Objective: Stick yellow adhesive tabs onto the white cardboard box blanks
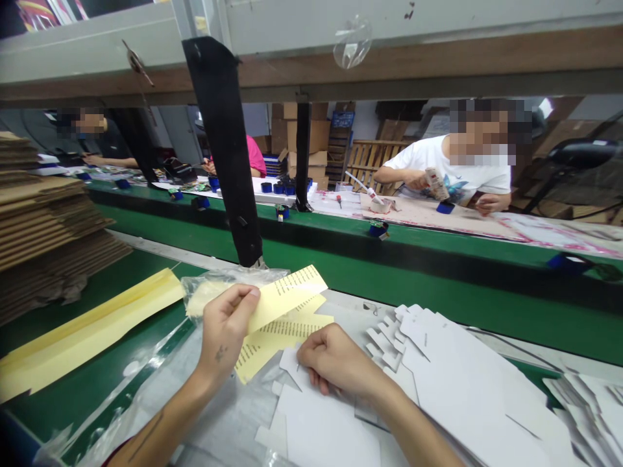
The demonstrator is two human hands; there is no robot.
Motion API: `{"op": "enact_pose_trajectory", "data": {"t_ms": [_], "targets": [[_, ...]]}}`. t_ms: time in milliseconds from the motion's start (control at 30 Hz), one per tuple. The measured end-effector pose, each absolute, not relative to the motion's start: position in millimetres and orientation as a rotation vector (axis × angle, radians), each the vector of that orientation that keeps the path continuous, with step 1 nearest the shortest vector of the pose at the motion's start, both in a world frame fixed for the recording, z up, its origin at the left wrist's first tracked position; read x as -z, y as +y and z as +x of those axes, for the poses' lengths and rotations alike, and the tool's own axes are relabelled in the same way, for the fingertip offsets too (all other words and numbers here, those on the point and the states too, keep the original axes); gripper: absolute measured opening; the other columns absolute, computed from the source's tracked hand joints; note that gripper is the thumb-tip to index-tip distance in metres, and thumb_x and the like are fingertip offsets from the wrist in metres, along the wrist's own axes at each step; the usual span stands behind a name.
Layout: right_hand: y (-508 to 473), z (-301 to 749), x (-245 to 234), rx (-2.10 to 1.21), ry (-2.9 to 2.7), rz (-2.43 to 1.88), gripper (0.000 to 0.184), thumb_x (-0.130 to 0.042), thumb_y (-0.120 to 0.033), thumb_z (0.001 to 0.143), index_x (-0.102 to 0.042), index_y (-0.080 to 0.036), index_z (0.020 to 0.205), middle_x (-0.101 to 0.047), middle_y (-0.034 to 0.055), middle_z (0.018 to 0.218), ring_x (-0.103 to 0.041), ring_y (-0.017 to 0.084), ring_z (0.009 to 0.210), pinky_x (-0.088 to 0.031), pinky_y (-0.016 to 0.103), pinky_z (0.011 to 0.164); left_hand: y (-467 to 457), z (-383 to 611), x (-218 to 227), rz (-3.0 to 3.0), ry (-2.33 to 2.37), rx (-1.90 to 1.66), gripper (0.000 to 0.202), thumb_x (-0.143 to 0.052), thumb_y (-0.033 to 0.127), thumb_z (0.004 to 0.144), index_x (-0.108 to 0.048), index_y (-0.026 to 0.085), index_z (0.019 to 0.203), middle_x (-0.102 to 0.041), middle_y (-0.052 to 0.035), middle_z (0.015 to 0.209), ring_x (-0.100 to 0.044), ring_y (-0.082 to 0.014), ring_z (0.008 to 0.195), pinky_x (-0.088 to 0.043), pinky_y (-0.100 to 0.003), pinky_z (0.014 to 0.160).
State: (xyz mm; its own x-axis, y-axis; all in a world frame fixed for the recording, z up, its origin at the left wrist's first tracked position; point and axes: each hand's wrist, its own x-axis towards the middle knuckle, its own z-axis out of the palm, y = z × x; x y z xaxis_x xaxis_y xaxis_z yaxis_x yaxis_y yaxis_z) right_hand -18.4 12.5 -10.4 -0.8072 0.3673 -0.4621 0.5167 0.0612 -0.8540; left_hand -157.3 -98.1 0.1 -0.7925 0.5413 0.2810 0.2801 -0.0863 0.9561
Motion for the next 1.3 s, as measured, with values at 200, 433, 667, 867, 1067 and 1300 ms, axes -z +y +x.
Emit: {"op": "enact_pose_trajectory", "data": {"t_ms": [200, 433, 667, 867, 1067, 1300], "targets": [[13, -20, 18, 1.739, 2.254, 0.968, 0.007, -0.056, -0.022, 0.070, -0.058, -0.018, 0.065, -0.056, -0.0045, 0.048, -0.046, 0.007, 0.036, -0.026, 0.017, 0.031, -98, -158, 0, 0.903, 1.971, -1.984, 0.020, -0.056, 0.032, 0.085, -0.062, 0.018, 0.072, -0.062, 0.0001, 0.070, -0.057, -0.0168, 0.071, -0.041, -0.025, 0.063], [9, -22, 26, 1.472, 2.466, 1.118, 0.010, -0.058, -0.015, 0.067, -0.059, -0.020, 0.075, -0.054, -0.0067, 0.044, -0.044, 0.008, 0.035, -0.029, 0.021, 0.040, -97, -157, 2, 0.892, 1.984, -1.972, 0.020, -0.057, 0.033, 0.084, -0.065, 0.017, 0.075, -0.061, -0.0003, 0.069, -0.056, -0.0175, 0.070, -0.040, -0.025, 0.060], [15, -19, 28, 1.322, 2.568, 1.189, 0.042, -0.066, -0.022, 0.066, -0.056, -0.023, 0.107, -0.056, -0.0057, 0.059, -0.051, 0.013, 0.050, -0.028, 0.024, 0.050, -95, -157, 7, 0.901, 1.979, -1.960, 0.020, -0.058, 0.034, 0.085, -0.066, 0.017, 0.076, -0.059, 0.0008, 0.066, -0.056, -0.0169, 0.068, -0.041, -0.024, 0.059], [21, -16, 27, 1.305, 2.595, 1.203, 0.051, -0.071, -0.025, 0.066, -0.051, -0.023, 0.113, -0.057, -0.0068, 0.059, -0.051, 0.013, 0.047, -0.028, 0.025, 0.049, -94, -157, 7, 0.905, 1.964, -1.958, 0.020, -0.059, 0.034, 0.085, -0.066, 0.017, 0.078, -0.061, 0.0008, 0.068, -0.055, -0.0160, 0.068, -0.041, -0.024, 0.060], [16, -16, 15, 1.331, 2.661, 1.197, 0.026, -0.052, -0.029, 0.086, -0.054, -0.020, 0.110, -0.057, -0.0062, 0.049, -0.055, 0.014, 0.042, -0.033, 0.026, 0.050, -94, -159, 6, 0.894, 1.959, -1.960, 0.020, -0.059, 0.034, 0.085, -0.067, 0.017, 0.078, -0.058, 0.0011, 0.065, -0.055, -0.0165, 0.068, -0.040, -0.024, 0.059], [22, -5, -10, 1.375, 2.857, 1.182, 0.043, -0.059, -0.040, 0.082, -0.048, -0.028, 0.121, -0.066, 0.0014, 0.105, -0.066, 0.015, 0.068, -0.048, 0.026, 0.057, -97, -159, 4, 0.884, 1.957, -1.975, 0.020, -0.059, 0.035, 0.085, -0.066, 0.017, 0.077, -0.060, 0.0011, 0.067, -0.056, -0.0158, 0.067, -0.041, -0.024, 0.059]]}}
